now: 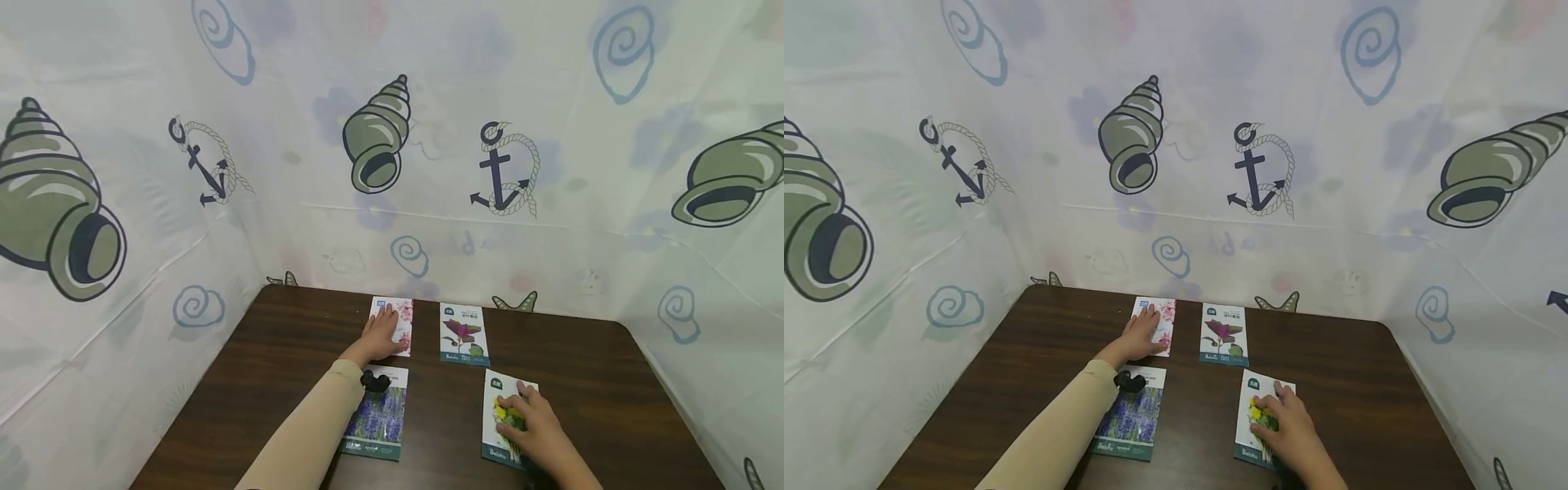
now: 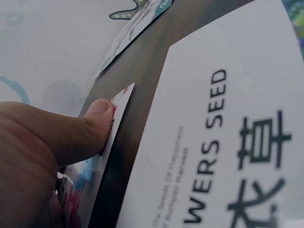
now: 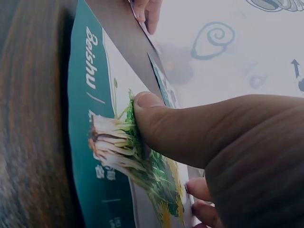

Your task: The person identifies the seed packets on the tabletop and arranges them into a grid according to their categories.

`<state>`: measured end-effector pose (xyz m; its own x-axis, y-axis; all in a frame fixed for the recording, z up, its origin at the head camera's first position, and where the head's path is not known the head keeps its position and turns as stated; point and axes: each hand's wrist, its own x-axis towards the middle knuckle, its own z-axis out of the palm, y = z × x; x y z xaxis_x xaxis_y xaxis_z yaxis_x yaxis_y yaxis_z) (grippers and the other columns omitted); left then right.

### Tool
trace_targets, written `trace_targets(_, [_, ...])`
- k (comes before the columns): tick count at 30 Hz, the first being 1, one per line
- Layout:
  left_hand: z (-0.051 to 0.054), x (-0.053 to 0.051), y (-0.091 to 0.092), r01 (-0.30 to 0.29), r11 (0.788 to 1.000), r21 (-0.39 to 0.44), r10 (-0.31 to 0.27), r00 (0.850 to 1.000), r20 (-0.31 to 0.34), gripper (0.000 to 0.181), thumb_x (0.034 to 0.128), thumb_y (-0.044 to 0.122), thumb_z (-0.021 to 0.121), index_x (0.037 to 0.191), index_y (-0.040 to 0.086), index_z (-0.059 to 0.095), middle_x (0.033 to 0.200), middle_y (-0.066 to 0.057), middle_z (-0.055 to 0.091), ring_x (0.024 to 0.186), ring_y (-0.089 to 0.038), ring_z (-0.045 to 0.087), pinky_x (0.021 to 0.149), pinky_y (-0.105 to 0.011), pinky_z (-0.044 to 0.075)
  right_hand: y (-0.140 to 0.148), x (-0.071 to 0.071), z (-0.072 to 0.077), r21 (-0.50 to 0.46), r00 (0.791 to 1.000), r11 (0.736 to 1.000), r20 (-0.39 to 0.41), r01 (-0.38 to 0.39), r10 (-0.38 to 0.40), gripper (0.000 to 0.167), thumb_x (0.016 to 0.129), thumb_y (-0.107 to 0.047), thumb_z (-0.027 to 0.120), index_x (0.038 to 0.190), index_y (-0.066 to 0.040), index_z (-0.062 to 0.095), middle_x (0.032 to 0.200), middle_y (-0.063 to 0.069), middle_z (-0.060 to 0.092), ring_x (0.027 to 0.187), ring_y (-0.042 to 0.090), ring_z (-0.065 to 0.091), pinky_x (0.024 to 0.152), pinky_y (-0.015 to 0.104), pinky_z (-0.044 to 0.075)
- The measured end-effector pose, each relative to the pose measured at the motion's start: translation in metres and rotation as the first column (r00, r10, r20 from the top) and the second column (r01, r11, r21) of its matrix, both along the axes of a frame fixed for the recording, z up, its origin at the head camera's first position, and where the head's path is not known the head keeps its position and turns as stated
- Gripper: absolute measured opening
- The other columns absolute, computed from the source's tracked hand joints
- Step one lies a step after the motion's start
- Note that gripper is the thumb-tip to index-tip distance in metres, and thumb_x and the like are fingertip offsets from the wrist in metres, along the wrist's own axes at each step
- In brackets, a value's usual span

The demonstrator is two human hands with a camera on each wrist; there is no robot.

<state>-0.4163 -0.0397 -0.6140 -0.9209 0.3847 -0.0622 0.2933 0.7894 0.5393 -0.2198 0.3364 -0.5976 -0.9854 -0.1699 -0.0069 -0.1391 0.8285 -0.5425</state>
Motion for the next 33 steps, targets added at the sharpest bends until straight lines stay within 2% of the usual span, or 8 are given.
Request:
trace_targets(2, [0.001,0.000,0.000,0.002,1.000,0.024,-0.002,1.000,-0.006,0.101,0.1013,0.040,0.077,0.175,0.003,0.018,0.184,-0.019,0.001,0.172,-0.037,-0.003,0.139,-0.058,-0.002,-0.001,0.000,-0.001,-0.008,1.000,1.000,-0.007,-0.002,0.002,0.043,0.090,-0.036,0.090,0.129,-0.024,0.077,0.167,0.035,0.042,0.152,0.069,0.033,0.113,0.087,0.033])
trace_targets(7, [-0.005,-0.002,-0.002,-0.002,1.000,-0.012,0.002,1.000,0.001,0.100,0.1025,0.041,0.075,0.175,0.004,0.016,0.184,-0.018,-0.001,0.172,-0.036,-0.004,0.139,-0.058,-0.002,-0.006,0.003,-0.002,-0.032,0.999,0.999,-0.020,-0.025,0.025,0.045,0.088,-0.037,0.091,0.129,-0.024,0.079,0.166,0.035,0.044,0.149,0.069,0.037,0.112,0.086,0.035])
trace_targets(12, [-0.011,-0.004,-0.003,-0.007,0.999,-0.037,0.007,1.000,0.002,0.101,0.1021,0.044,0.075,0.176,0.006,0.016,0.184,-0.017,0.000,0.173,-0.035,-0.003,0.139,-0.057,-0.001,-0.014,0.006,-0.001,-0.047,0.999,0.998,0.005,-0.044,0.045,0.044,0.088,-0.038,0.091,0.129,-0.027,0.079,0.167,0.032,0.044,0.151,0.067,0.037,0.113,0.085,0.036])
trace_targets(20, [-0.006,-0.005,-0.002,-0.004,1.000,0.012,0.004,1.000,-0.007,0.101,0.1005,0.040,0.077,0.175,0.004,0.019,0.184,-0.019,0.001,0.172,-0.037,-0.002,0.139,-0.059,-0.001,-0.029,0.006,-0.001,-0.048,0.996,0.995,-0.002,-0.091,0.091,0.045,0.087,-0.041,0.091,0.129,-0.031,0.078,0.168,0.025,0.046,0.153,0.060,0.039,0.115,0.082,0.038])
trace_targets(27, [-0.008,-0.006,-0.001,-0.008,1.000,-0.019,0.008,1.000,-0.003,0.102,0.1009,0.044,0.077,0.175,0.005,0.019,0.184,-0.018,0.001,0.173,-0.036,-0.002,0.139,-0.059,0.000,-0.043,0.011,-0.002,-0.058,0.991,0.989,-0.012,-0.135,0.135,0.040,0.087,-0.042,0.091,0.124,-0.032,0.079,0.167,0.024,0.048,0.151,0.060,0.041,0.113,0.082,0.040])
trace_targets(33, [-0.008,-0.008,0.001,-0.044,0.998,0.040,0.044,0.999,-0.014,0.093,0.0973,0.040,0.082,0.168,0.000,0.036,0.184,-0.021,0.006,0.173,-0.037,0.002,0.139,-0.058,0.002,-0.051,0.014,0.000,-0.055,0.984,0.982,-0.033,-0.179,0.177,0.041,0.088,-0.044,0.090,0.124,-0.030,0.078,0.162,0.026,0.052,0.145,0.058,0.047,0.110,0.080,0.043])
